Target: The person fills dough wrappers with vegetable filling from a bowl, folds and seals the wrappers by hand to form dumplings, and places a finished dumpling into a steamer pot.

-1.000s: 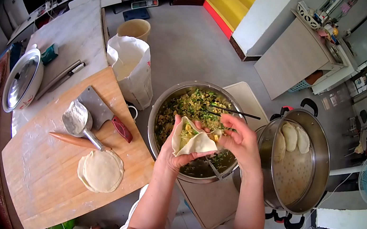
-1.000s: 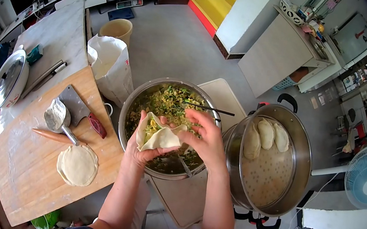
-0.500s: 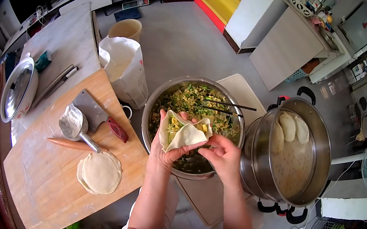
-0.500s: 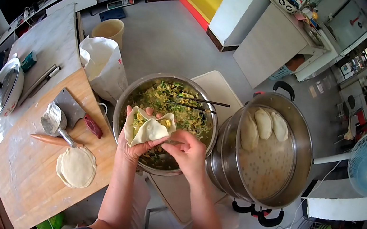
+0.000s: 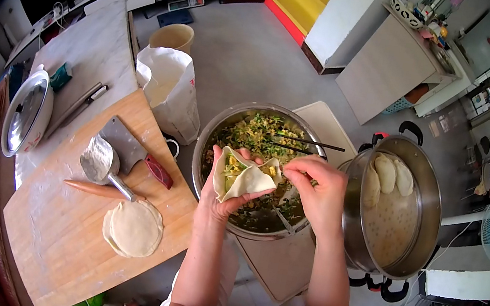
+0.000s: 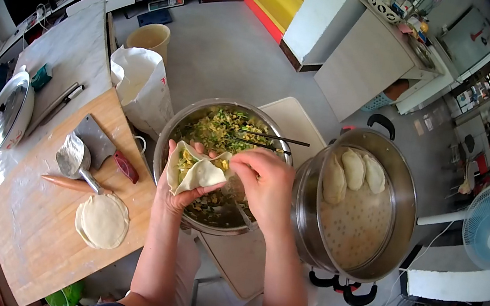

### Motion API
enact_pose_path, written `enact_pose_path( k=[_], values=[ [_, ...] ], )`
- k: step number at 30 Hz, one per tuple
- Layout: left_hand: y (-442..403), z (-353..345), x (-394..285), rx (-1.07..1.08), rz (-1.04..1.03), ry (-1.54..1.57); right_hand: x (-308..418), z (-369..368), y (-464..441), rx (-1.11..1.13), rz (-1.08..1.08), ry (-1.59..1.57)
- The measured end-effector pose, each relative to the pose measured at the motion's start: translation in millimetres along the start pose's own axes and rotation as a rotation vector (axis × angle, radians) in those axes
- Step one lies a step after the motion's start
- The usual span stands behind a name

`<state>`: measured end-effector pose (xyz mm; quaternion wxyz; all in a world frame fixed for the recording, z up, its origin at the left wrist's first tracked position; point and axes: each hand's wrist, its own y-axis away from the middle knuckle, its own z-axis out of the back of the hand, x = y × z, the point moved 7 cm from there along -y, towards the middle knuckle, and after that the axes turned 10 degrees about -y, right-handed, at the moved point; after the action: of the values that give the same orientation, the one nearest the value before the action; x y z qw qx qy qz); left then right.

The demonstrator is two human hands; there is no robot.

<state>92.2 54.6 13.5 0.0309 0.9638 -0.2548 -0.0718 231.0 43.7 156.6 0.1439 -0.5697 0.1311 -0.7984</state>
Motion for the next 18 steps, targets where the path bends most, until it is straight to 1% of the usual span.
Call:
enact_pose_path(
  k=[3,6,9,12,15,18],
  values=[
    [-1,-2,1,0.024,-0.014,-0.024,13,-14,-13,0.134,0.129,0.190],
    [-3,-1,2,0.027,-0.013,-0.003,11,-25,-17,0.234,0.231,0.342],
    [-2,0,1,0.030,-0.015,0.029,8,-29,-17,0.263,0.198,0.335],
    [-2,-1,-1,0.052,-0.019,0.044,11,-30,-18,0.278,0.095,0.246],
    [-2,-1,-2,0.070,-0.034,0.031,22,-17,-23,0.176,0.131,0.207],
    [-1,-4,-4,0.075,-0.064,0.002,13,-8,-25,0.078,-0.020,0.242]
  ],
)
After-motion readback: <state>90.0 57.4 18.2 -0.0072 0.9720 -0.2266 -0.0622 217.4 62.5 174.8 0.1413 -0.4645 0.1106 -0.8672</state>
